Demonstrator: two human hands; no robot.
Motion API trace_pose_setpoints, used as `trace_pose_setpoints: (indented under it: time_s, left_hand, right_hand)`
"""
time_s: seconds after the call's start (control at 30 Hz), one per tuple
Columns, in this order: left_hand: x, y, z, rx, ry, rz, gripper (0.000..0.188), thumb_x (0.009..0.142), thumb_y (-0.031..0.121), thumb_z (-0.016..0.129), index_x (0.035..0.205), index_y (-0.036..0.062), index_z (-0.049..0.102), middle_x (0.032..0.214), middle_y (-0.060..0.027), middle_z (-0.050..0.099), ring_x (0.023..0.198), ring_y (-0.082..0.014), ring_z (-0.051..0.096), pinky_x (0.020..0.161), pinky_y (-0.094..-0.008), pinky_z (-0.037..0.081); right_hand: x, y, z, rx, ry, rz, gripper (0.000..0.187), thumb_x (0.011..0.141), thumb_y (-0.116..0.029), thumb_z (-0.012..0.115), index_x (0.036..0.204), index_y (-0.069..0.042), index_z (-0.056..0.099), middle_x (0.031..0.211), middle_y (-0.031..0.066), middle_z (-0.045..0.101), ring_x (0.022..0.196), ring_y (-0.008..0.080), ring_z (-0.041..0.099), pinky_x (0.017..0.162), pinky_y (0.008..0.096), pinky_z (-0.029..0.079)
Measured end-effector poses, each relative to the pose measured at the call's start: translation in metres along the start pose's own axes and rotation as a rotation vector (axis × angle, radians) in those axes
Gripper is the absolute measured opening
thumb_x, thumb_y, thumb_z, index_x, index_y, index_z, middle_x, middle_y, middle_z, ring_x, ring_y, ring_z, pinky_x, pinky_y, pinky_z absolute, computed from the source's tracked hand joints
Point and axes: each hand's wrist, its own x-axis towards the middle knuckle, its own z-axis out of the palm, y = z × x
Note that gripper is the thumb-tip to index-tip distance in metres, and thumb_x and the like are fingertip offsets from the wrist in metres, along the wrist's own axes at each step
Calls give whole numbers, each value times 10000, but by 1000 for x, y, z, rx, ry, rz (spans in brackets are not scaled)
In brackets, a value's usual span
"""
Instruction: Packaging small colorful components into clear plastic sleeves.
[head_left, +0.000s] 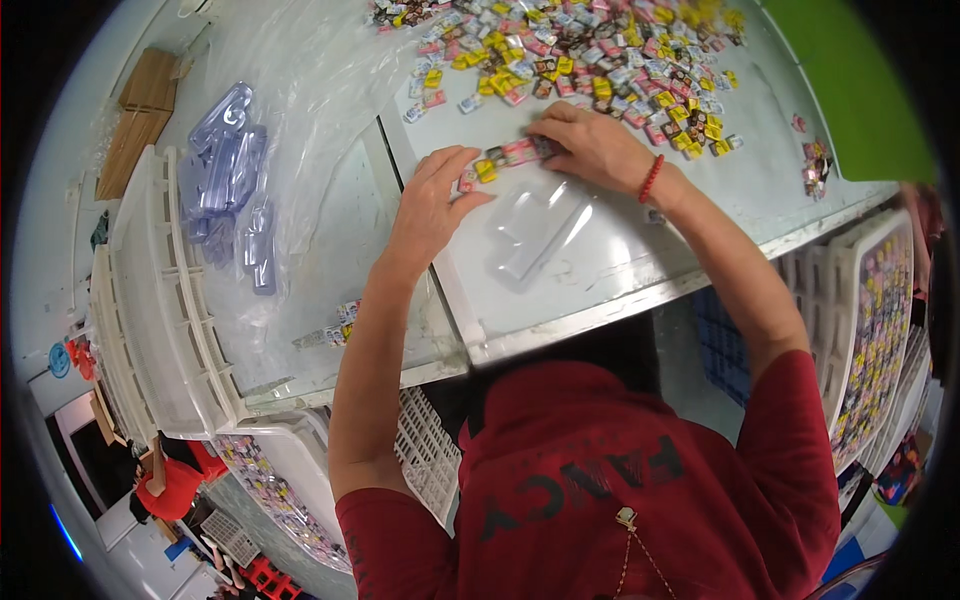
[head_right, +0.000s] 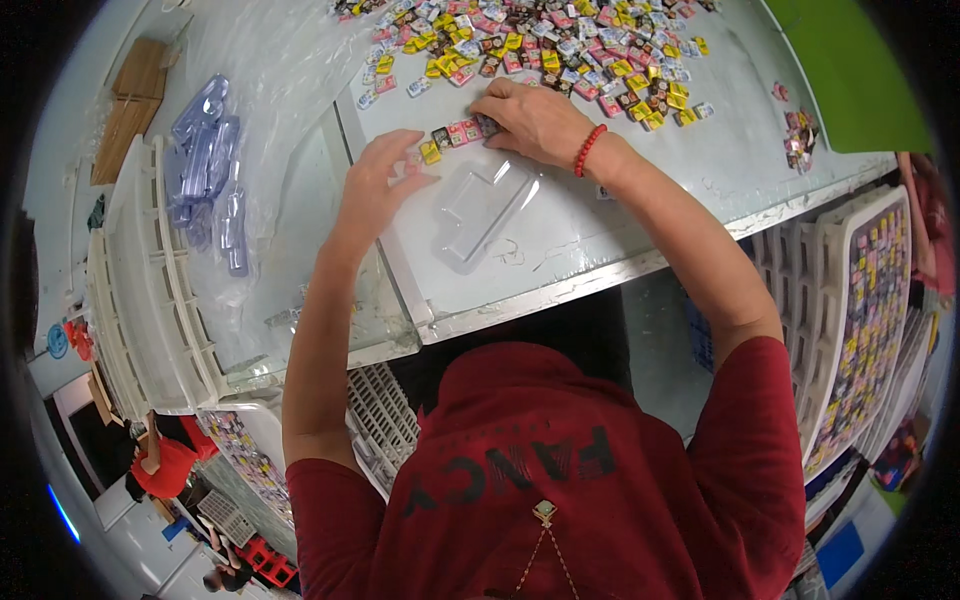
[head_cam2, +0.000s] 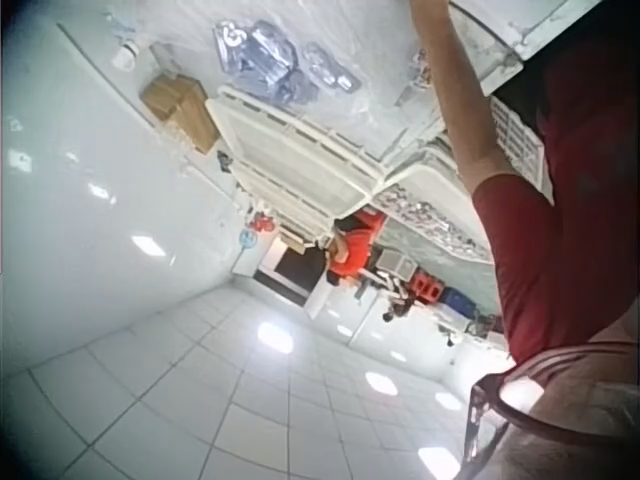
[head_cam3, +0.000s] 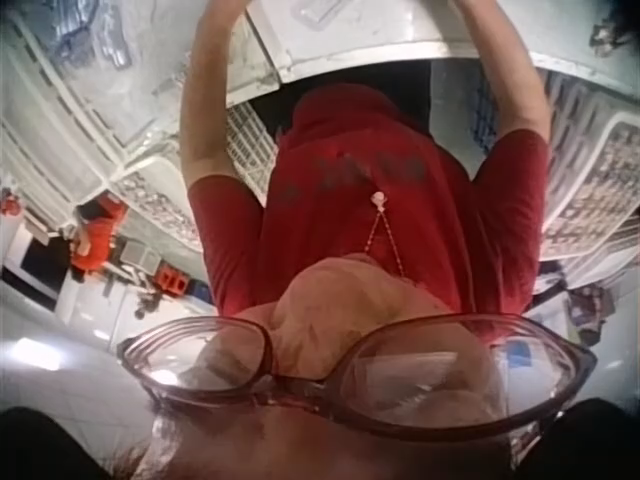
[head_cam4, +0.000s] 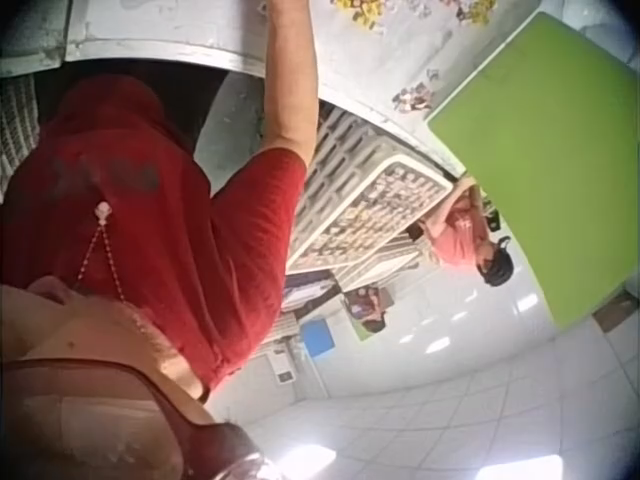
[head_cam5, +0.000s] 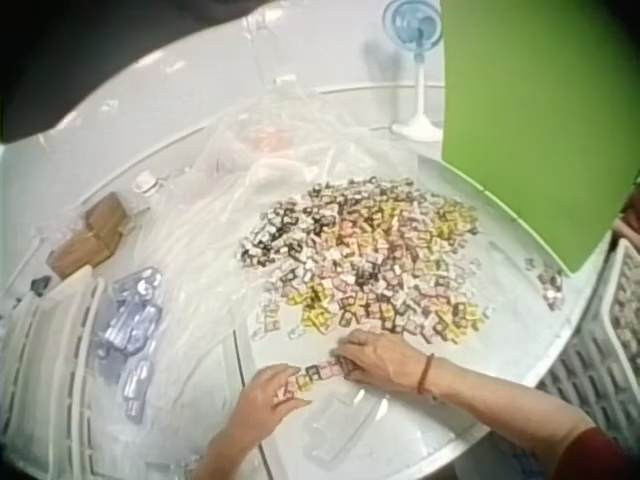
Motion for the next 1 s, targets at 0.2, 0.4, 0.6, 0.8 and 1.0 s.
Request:
trace_pose_setpoints:
  time_s: [0.2, 0.4, 0.6, 0.8, 1.0]
  left_hand:
    - [1, -11, 4, 40, -45, -1, 402, 766, 133, 739, 1143, 58, 621, 1062, -90, 629, 851, -204, 624, 725, -310, 502]
    - [6, -5, 4, 87, 23, 53, 402, 759, 132, 747, 1131, 43, 623, 1072, -99, 618, 812, -206, 622, 730, -314, 504]
    - [8, -3, 9, 39, 1, 49, 402, 760, 163, 730, 1111, 13, 601, 1095, -122, 599, 919, -306, 586, 811, -373, 484]
    - [12, -5, 18, 147, 38, 150, 384, 749, 160, 727, 1103, 54, 621, 1080, -81, 633, 833, -277, 580, 743, -351, 481]
    - [14, -8, 25, 228, 163, 193, 347, 737, 164, 744, 1053, 57, 650, 1036, -68, 639, 829, -276, 583, 740, -355, 483]
  right_hand:
    - [0, 1, 0, 6, 3, 1, 387, 804, -180, 695, 1167, -97, 590, 1135, 99, 585, 929, 308, 625, 772, 390, 519]
    - [0, -2, 1, -10, 68, -22, 377, 829, -213, 679, 1179, -114, 582, 1144, 84, 580, 894, 299, 640, 745, 392, 529]
    - [2, -5, 7, -144, 53, -9, 352, 849, -287, 652, 1178, -177, 594, 1091, 57, 581, 852, 259, 654, 683, 374, 538]
    - [-2, -6, 11, -153, 119, -34, 323, 854, -313, 642, 1156, -205, 607, 1064, 49, 580, 841, 249, 654, 662, 366, 533]
    - [4, -1, 12, -144, 135, -60, 336, 848, -259, 652, 1174, -183, 622, 1062, 61, 588, 877, 258, 637, 712, 358, 525]
